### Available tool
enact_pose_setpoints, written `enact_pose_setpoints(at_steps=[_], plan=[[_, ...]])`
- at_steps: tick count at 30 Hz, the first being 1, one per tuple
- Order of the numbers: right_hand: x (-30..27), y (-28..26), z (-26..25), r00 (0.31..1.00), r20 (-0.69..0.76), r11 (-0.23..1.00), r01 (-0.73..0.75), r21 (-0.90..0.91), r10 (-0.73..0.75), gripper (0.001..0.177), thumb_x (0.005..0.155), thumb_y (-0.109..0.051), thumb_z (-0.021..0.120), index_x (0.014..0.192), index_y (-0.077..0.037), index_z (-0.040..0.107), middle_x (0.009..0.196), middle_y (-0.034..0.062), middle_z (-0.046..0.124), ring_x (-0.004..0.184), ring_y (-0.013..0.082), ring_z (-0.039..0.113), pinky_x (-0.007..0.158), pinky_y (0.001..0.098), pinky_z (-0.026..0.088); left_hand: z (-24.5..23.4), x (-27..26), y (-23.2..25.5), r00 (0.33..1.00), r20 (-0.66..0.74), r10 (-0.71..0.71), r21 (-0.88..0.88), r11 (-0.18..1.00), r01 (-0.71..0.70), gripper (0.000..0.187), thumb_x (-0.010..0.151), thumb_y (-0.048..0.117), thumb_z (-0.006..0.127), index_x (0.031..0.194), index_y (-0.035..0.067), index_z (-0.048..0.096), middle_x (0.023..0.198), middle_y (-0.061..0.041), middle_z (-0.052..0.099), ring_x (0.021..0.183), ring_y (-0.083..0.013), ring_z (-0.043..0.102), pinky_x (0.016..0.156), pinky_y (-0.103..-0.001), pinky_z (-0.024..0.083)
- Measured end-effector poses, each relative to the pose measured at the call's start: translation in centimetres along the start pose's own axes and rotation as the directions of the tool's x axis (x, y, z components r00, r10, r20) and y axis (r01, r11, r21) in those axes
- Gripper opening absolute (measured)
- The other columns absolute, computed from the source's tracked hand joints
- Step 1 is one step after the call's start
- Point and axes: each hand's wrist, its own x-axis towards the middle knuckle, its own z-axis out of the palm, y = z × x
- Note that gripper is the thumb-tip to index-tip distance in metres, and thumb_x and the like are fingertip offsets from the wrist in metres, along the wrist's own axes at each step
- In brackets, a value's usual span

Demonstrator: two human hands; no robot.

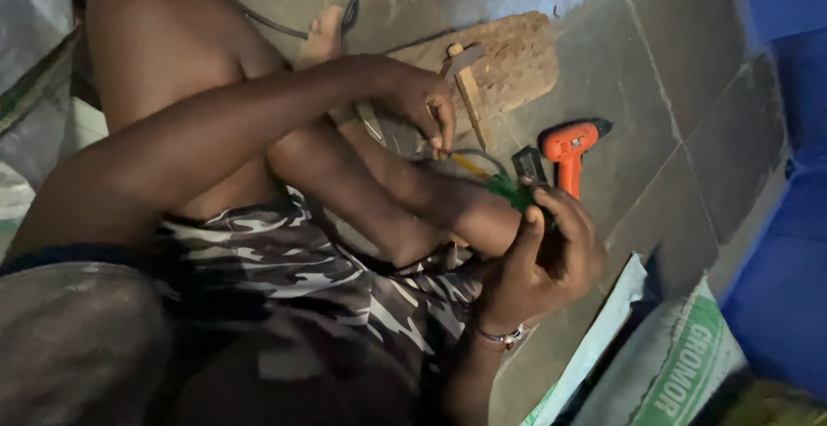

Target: The person uses a screwdriver to drive a screw into a wooden block. They then use a hammer to strike a wooden component while sitting on the floor.

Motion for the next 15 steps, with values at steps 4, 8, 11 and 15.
enact_pose_setpoints(at_steps=[4,8,11,15], plan=[[-0.3,0.3,0.2,0.999,0.027,0.996,0.044,0.074,-0.046,0.005,0.104,0.005,0.064,0.108,0.007,0.067,0.109,0.0185,0.071,0.104,0.0278,0.076,0.095,0.0352,0.062,0.2,-0.1,0.1,1.0,-0.018,0.019,-0.003,1.0,-0.019,0.031,0.092,0.015,0.071,0.119,0.001,0.074,0.109,-0.007,0.08,0.095,-0.0112,0.072,0.085,-0.029,0.055],[-0.5,0.4,0.0,0.991,0.087,0.991,0.098,0.094,-0.106,0.004,0.104,0.003,0.066,0.105,0.006,0.064,0.106,0.017,0.072,0.102,0.0285,0.076,0.097,0.0365,0.062,0.5,0.1,0.2,0.999,-0.037,0.038,-0.004,0.999,-0.038,0.031,0.092,0.015,0.072,0.12,0.001,0.074,0.109,-0.007,0.08,0.094,-0.011,0.072,0.084,-0.029,0.055],[-0.1,0.9,-0.4,0.981,0.149,0.989,0.106,0.105,-0.121,0.004,0.103,0.002,0.065,0.103,0.006,0.065,0.103,0.0175,0.072,0.101,0.0292,0.075,0.099,0.0381,0.061,0.5,-0.3,0.5,0.997,-0.066,0.044,-0.004,0.999,-0.044,0.032,0.092,0.014,0.072,0.121,0.001,0.074,0.109,-0.007,0.08,0.093,-0.0108,0.071,0.083,-0.029,0.055],[1.2,2.4,-1.2,0.972,0.219,0.984,0.049,0.171,-0.087,0.007,0.104,0.001,0.065,0.102,0.008,0.066,0.109,0.0193,0.069,0.104,0.0289,0.07,0.099,0.0385,0.057,0.2,-0.3,1.5,0.994,-0.084,0.074,-0.001,0.997,-0.074,0.033,0.091,0.014,0.073,0.122,0.001,0.073,0.11,-0.007,0.079,0.093,-0.0105,0.071,0.082,-0.029,0.055]])
